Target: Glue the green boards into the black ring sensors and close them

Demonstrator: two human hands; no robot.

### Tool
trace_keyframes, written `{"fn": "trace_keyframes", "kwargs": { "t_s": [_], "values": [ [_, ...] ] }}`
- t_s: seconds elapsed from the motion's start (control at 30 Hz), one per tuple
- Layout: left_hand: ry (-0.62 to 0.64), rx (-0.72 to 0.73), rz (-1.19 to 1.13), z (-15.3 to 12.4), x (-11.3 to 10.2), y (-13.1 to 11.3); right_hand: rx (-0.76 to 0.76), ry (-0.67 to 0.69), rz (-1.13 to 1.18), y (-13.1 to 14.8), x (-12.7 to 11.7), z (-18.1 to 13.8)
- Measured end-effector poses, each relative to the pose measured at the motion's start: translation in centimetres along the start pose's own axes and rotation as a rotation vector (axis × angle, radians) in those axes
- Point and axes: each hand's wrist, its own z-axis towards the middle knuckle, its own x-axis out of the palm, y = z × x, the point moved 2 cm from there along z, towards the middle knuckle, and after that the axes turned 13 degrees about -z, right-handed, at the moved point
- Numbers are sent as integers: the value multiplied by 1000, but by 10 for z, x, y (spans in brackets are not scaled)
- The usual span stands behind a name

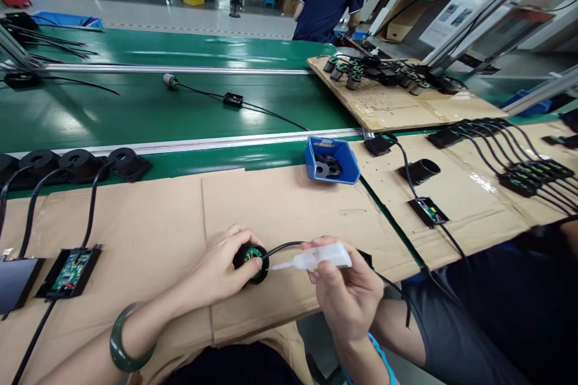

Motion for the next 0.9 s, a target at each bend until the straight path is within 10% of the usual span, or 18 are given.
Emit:
{"fn": "trace_keyframes", "kwargs": {
  "t_s": [0.2, 0.43, 0.9],
  "values": [
    [140, -90, -453, 2, 2, 8, 110, -154, 330, 6, 2, 8],
    [167, -262, -1045, 0, 32, 21, -36, -38, 60, 9, 7, -13],
    [283, -306, -1249, -4, 48, 26, -446, 120, -293, 38, 6, -11]
  ]
}}
